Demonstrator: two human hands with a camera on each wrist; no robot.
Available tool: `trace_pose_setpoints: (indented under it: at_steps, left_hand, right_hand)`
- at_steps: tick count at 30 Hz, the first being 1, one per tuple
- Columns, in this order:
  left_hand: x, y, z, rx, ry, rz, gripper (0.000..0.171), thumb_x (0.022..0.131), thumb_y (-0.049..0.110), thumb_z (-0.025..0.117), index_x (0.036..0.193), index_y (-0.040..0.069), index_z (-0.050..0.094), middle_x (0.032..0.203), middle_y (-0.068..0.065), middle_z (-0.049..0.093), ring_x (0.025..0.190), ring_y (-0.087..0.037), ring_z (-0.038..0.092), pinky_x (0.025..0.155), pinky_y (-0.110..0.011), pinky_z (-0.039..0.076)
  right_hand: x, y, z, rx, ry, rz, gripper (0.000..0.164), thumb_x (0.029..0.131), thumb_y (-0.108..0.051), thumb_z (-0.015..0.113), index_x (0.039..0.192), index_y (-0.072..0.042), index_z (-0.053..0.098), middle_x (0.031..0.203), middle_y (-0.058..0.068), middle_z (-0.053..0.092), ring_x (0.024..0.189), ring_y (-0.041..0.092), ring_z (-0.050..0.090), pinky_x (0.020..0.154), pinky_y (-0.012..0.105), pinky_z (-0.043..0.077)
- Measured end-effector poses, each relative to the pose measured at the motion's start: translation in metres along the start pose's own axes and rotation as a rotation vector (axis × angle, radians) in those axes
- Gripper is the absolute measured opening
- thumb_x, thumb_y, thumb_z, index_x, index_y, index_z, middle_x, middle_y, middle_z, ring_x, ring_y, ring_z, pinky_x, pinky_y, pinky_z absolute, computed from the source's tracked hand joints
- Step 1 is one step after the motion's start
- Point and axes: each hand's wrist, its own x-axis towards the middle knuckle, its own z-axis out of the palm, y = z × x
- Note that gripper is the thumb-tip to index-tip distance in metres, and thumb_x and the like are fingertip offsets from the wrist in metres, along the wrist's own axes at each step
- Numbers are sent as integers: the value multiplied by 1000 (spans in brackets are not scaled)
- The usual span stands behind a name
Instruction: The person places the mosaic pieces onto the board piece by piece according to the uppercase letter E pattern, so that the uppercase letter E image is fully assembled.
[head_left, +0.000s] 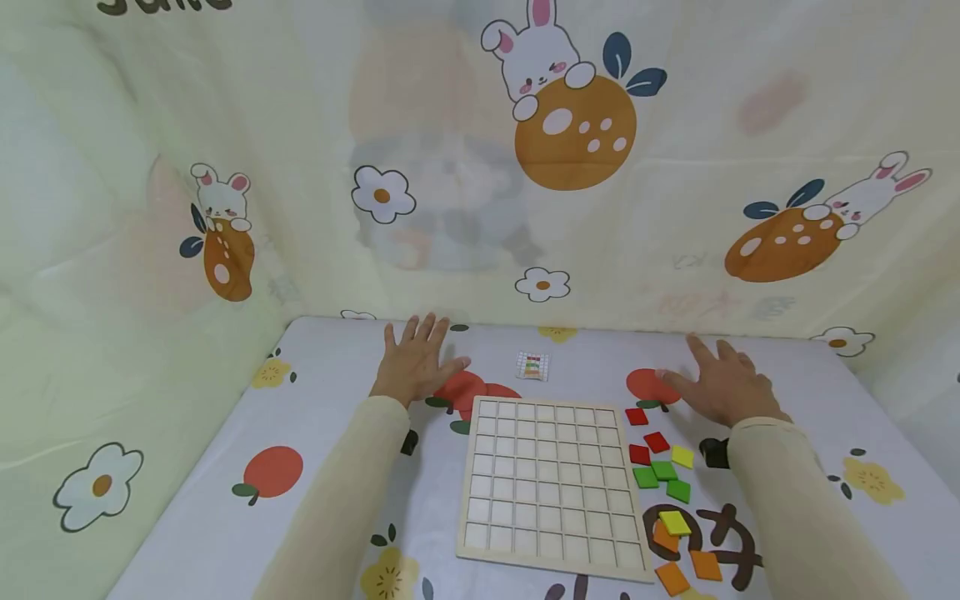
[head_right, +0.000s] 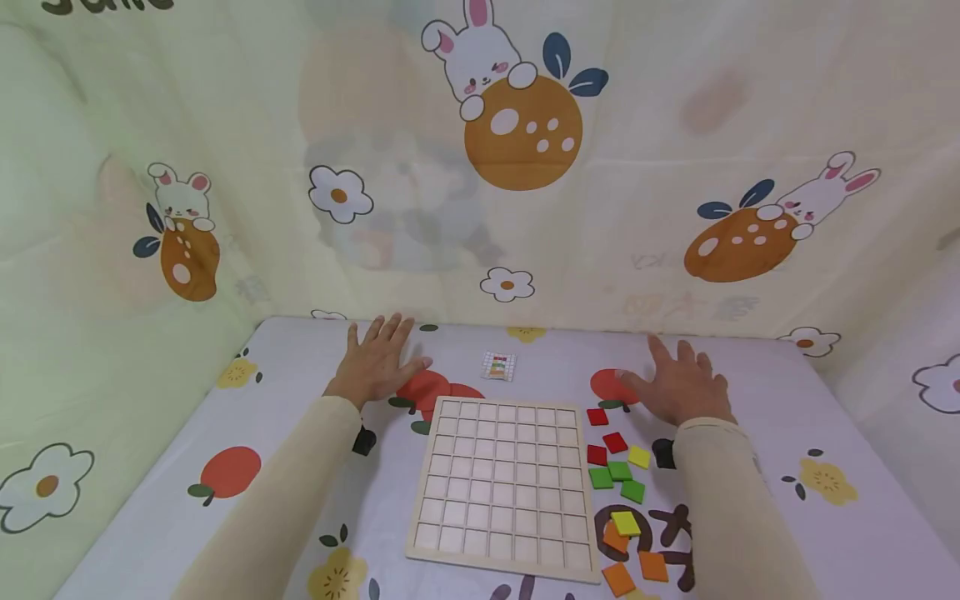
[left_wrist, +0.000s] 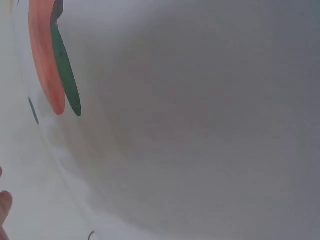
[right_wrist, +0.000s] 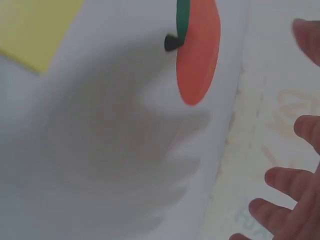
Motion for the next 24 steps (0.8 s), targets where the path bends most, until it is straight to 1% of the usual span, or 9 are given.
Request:
trace_pose_setpoints:
  at_steps: [3, 5, 7, 9, 12, 14, 18, 21, 24]
  left_hand:
    - [-2, 1, 0, -37, -19, 2, 87, 101, 69, 42, 167, 17, 21, 173, -12, 21, 158, -39, 20, 124, -69, 8]
    - [-3, 2, 0, -87, -37, 2, 87, 101, 67, 45, 167, 16, 21, 172, -13, 24, 156, -40, 25, 124, -68, 14]
    - [-5, 3, 1, -160, -45, 4, 86, 101, 63, 50, 167, 15, 23, 170, -15, 28, 153, -40, 31, 123, -65, 24]
    - [-8, 6, 3, -244, -55, -1, 83, 102, 55, 56, 166, 13, 25, 167, -16, 32, 151, -40, 35, 121, -60, 32]
    - [-16, 10, 6, -385, -63, -14, 77, 100, 42, 65, 163, 9, 32, 163, -17, 39, 148, -39, 39, 118, -56, 39]
    - [-22, 13, 9, -479, -69, -29, 74, 99, 33, 69, 160, 7, 37, 158, -18, 45, 145, -37, 43, 116, -54, 42]
    - [-35, 20, 13, -658, -67, -52, 73, 95, 27, 76, 156, 5, 43, 150, -16, 54, 137, -35, 51, 109, -52, 50]
    - [-42, 22, 18, -730, -55, -52, 74, 92, 27, 80, 155, 7, 45, 145, -14, 58, 130, -32, 56, 104, -49, 54]
    - [-48, 25, 20, -777, -49, -50, 77, 89, 26, 83, 154, 8, 46, 142, -12, 60, 126, -30, 58, 102, -47, 55]
  right_hand:
    - [2, -2, 4, 53, -25, -25, 98, 96, -58, 62, 161, 3, 21, 152, 46, 24, 131, 67, 31, 101, 82, 36]
    - [2, -4, 7, 95, -50, -47, 95, 95, -51, 68, 159, 5, 25, 149, 45, 30, 129, 64, 37, 98, 78, 42]
    - [2, -8, 11, 130, -79, -68, 90, 94, -45, 71, 157, 6, 31, 145, 43, 39, 126, 60, 43, 96, 73, 48]
    - [1, -13, 15, 167, -112, -73, 86, 92, -41, 75, 155, 4, 37, 141, 41, 45, 123, 56, 47, 93, 68, 53]
    - [-1, -19, 20, 224, -164, -70, 82, 90, -37, 79, 153, 3, 43, 137, 36, 53, 119, 51, 51, 88, 60, 58]
    - [-3, -22, 22, 262, -192, -65, 82, 89, -34, 81, 153, 2, 44, 134, 34, 55, 116, 48, 51, 86, 55, 60]
    - [-7, -23, 27, 305, -215, -65, 80, 85, -33, 86, 147, 2, 51, 123, 28, 61, 109, 42, 53, 82, 49, 59]
    - [-10, -22, 33, 330, -205, -76, 75, 83, -32, 88, 142, 2, 56, 115, 22, 62, 105, 39, 53, 77, 42, 58]
    - [-13, -21, 37, 343, -181, -104, 71, 83, -30, 88, 140, 0, 60, 112, 18, 62, 105, 37, 53, 74, 38, 58]
